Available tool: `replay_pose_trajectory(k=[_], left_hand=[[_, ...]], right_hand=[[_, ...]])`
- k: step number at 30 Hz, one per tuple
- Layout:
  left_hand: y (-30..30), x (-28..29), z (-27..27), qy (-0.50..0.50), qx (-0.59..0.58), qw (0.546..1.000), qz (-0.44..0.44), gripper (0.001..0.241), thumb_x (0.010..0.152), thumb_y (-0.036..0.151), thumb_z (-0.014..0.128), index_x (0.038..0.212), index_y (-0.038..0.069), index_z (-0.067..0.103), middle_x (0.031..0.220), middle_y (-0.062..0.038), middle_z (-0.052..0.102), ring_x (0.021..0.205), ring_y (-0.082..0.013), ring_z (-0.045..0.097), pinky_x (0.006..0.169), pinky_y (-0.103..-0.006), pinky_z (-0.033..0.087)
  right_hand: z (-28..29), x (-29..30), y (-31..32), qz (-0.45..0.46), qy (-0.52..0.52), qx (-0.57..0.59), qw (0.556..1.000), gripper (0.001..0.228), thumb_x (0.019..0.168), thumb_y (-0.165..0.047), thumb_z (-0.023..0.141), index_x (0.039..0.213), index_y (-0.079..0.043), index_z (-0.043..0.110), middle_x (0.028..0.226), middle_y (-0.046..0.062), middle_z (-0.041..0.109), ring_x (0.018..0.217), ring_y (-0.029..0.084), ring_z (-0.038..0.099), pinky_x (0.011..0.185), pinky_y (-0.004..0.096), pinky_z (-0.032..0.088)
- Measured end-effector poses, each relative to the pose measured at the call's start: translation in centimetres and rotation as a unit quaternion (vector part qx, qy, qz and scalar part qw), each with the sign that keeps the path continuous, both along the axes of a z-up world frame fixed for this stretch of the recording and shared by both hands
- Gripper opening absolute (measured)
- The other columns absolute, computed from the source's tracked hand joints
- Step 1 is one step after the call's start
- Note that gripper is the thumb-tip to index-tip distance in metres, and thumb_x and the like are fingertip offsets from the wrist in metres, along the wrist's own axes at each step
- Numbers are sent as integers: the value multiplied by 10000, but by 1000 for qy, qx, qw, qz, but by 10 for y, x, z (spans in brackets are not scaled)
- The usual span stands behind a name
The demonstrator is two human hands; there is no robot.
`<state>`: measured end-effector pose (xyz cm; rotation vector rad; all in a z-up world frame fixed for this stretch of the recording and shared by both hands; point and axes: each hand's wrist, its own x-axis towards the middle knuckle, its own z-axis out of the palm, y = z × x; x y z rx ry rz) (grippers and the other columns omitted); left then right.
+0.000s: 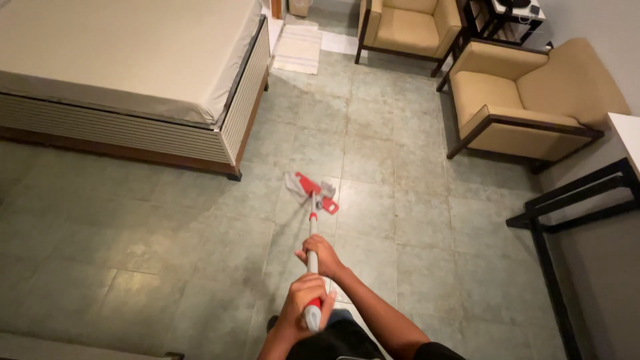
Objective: The person mops the tiled floor of a bedroom using a red and white flat mop. They move the mop back and forth between two beds, around armchairs, and near a door, covering the entire visible floor area.
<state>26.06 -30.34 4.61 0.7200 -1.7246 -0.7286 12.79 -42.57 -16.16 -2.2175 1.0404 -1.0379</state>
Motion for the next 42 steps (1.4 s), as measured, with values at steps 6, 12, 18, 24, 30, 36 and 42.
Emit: replay_pose_trajectory(k=[6,12,18,24,30,36,42], left_hand=[[-18,23,43,51,-80,991,-92,466,988,90,613,607,78,344,542,-40,335,475,-208,346,526,-366,298],[-75,30,36,80,-63,994,-46,397,940,78,603,604,56,395,576,-85,466,491,-240,464,541,-355,416],[-146,38,15,69,-40,997,-26,374,925,43,578,599,64,395,570,-74,472,500,-226,469,563,-341,453],[-239,10,-32,54,-13,998,-22,363,867,-46,594,642,86,341,592,-50,371,560,-226,416,639,-335,452],[-319,-27,-89,-11,5,999,-29,349,876,-8,639,635,75,400,608,-54,393,636,-247,464,846,-366,514],[-368,-48,-77,16,27,999,-22,354,891,-21,643,626,85,435,592,-21,428,606,-208,442,835,-343,498],[-391,-32,18,32,-25,999,21,385,907,58,593,585,71,381,562,-58,474,488,-198,475,579,-324,472]], right_hand=[[38,30,22,4,-51,-10,999,443,1010,-157,691,646,-100,445,589,30,447,548,221,478,609,364,406],[28,43,-39,-18,-62,-15,998,482,1045,-165,615,652,-104,342,571,29,355,543,221,359,558,384,329],[16,48,-119,-22,-47,1,999,508,1064,-239,562,622,-105,351,546,49,388,538,244,408,578,414,356],[-27,16,-231,-41,-14,-37,998,477,1053,-235,556,628,-114,378,571,54,440,559,260,468,577,418,380],[-64,-32,-329,-6,-5,-24,1000,384,1026,-175,595,682,-94,445,641,76,481,663,301,522,731,420,475],[-74,-52,-382,-12,12,-17,1000,416,1017,-207,616,646,-108,455,624,59,509,635,280,505,709,415,463],[-17,-14,-378,-23,-73,-26,997,373,974,-92,634,616,-125,534,578,28,549,560,241,517,626,407,428]])
